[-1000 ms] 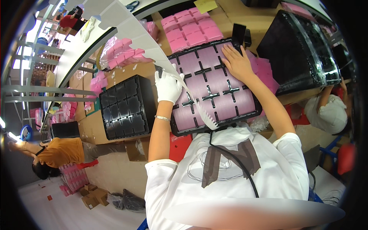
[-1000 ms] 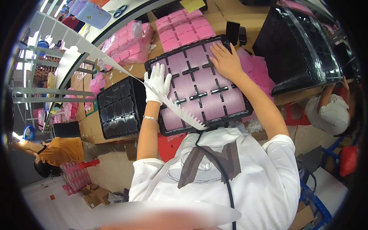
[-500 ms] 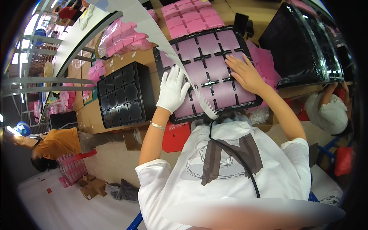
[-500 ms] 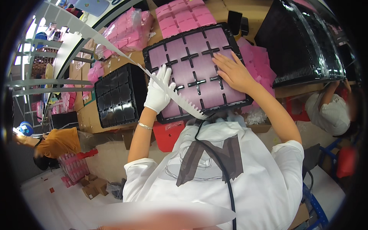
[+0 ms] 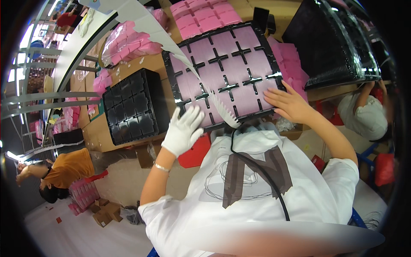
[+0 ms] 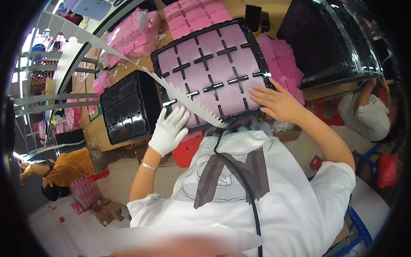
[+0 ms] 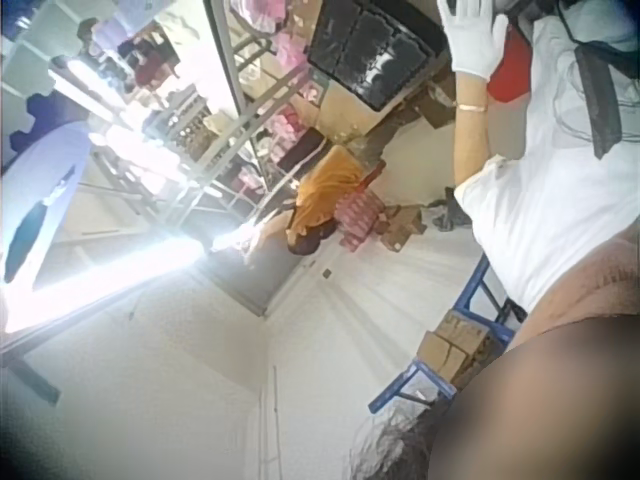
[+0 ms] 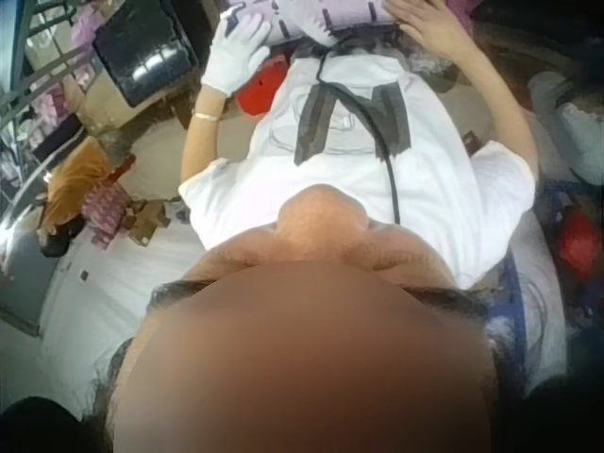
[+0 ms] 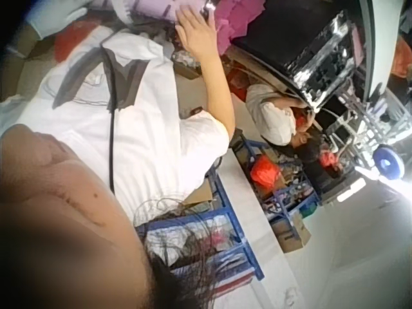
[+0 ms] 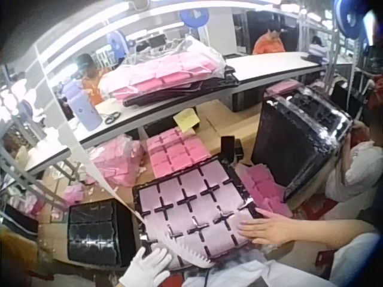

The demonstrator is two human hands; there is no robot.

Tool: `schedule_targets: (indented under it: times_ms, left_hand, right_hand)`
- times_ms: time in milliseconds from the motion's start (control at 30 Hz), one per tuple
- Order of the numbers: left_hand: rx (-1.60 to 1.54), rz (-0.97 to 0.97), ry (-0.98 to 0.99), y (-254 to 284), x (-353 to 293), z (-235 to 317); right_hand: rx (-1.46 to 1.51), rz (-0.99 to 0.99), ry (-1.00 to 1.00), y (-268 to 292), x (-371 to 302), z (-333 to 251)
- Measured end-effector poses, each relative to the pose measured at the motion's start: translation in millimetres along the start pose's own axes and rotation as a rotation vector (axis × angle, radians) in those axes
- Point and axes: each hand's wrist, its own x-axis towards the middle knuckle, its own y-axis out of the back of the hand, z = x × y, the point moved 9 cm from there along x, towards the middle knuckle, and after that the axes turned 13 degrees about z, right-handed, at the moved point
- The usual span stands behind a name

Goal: The person assembles plastic components by hand, applying pink foam inserts into black plastic trays and then applying white plastic strips to the exterior of the trays.

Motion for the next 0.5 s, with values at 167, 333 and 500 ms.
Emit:
schedule_targets:
  times_ms: [167,333,500]
  left_hand:
    - [-0.054,-0.014,0.056,9,-12,5]
    - [-0.067,-0.054,0.134,6,-21,1]
    - [-0.012,0.157,0.166,8,-29,4]
  right_hand:
    - [0.002,0.101,0.001,8,-7,-2]
    - [-0.025,0.163,-0.032,11,-8,-8]
    - [0.112,0.309,-0.141,7,-26,26]
